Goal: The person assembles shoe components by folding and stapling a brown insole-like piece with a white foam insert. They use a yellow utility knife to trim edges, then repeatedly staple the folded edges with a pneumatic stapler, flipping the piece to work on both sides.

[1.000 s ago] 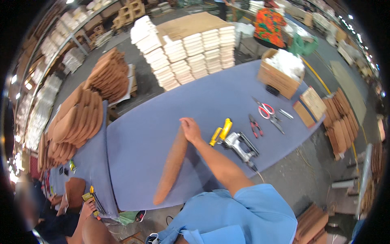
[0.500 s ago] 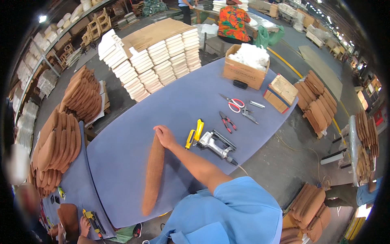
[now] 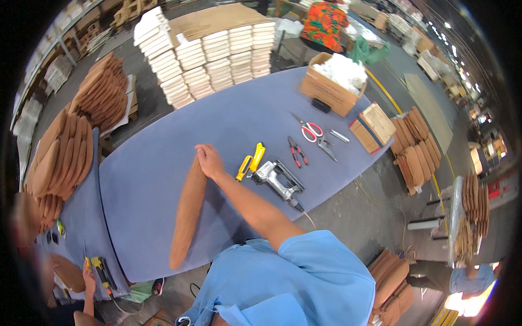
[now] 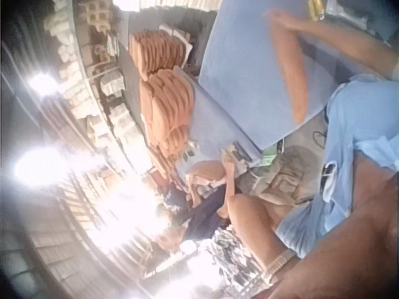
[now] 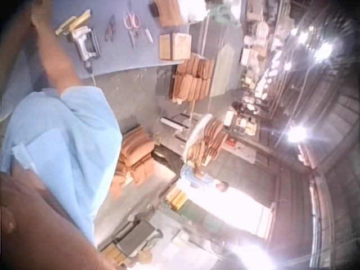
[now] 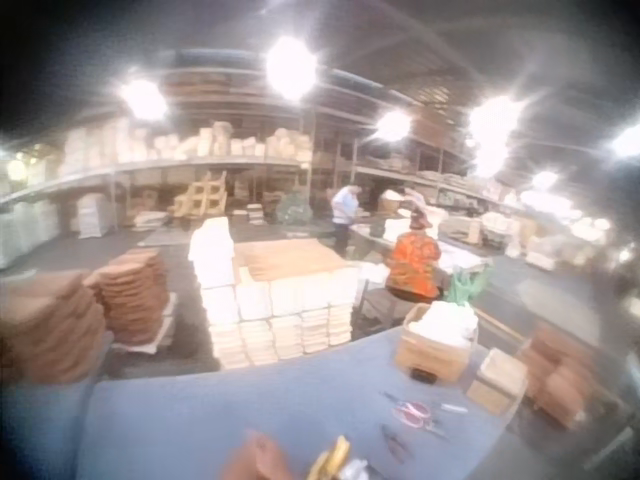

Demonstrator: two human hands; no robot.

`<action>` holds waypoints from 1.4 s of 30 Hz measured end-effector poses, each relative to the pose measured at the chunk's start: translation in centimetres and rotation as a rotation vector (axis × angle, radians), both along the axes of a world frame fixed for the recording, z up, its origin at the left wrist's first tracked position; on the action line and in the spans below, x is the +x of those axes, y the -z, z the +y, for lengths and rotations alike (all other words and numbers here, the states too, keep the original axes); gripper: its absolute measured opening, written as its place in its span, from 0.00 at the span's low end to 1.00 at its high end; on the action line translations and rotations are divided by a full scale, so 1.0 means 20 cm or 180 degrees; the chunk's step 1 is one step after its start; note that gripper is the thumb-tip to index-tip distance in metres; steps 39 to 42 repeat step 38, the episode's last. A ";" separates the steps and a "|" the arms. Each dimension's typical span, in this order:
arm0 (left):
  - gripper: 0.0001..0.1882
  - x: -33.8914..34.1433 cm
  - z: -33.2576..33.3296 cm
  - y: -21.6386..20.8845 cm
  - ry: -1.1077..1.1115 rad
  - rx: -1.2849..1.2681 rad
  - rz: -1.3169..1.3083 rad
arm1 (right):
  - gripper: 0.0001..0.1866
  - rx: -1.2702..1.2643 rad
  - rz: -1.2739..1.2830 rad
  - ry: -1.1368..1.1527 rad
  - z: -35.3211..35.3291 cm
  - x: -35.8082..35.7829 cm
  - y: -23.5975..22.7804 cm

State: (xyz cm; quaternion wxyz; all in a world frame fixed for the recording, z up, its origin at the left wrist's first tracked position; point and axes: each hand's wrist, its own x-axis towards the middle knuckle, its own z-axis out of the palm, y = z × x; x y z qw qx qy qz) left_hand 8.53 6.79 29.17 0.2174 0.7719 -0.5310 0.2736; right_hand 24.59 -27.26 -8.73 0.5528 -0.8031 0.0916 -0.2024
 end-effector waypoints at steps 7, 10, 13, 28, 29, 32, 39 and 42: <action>0.32 -0.17 -0.08 -0.06 -0.0079 -0.0147 -0.0297 | 0.14 -0.1019 -0.0628 0.0020 0.04 0.02 -0.04; 0.32 -0.26 -0.17 -0.10 0.0039 -0.0349 -0.0570 | 0.12 -0.1405 -0.0770 -0.0248 0.10 0.01 -0.08; 0.32 -0.33 -0.24 -0.11 -0.0016 -0.0510 -0.0801 | 0.12 -0.1884 -0.0688 -0.0670 0.21 -0.08 -0.19; 0.43 0.10 -0.33 1.24 -0.2490 0.0393 0.1469 | 0.13 -0.1883 -0.1269 -0.1478 0.45 -0.18 -0.28; 0.43 0.07 -0.34 1.31 -0.2476 0.0414 0.1696 | 0.12 -0.1867 -0.1334 -0.1379 0.41 -0.11 -0.24; 0.43 0.02 -0.27 1.40 -0.2692 0.0491 0.2305 | 0.11 -0.1865 -0.1375 -0.1116 0.27 0.08 -0.22; 0.45 0.10 -0.27 1.41 -0.3372 0.0798 0.2344 | 0.10 -0.0318 -0.0784 -0.1081 0.17 0.39 0.01; 0.45 0.10 -0.27 1.41 -0.3372 0.0798 0.2344 | 0.10 -0.0318 -0.0784 -0.1081 0.17 0.39 0.01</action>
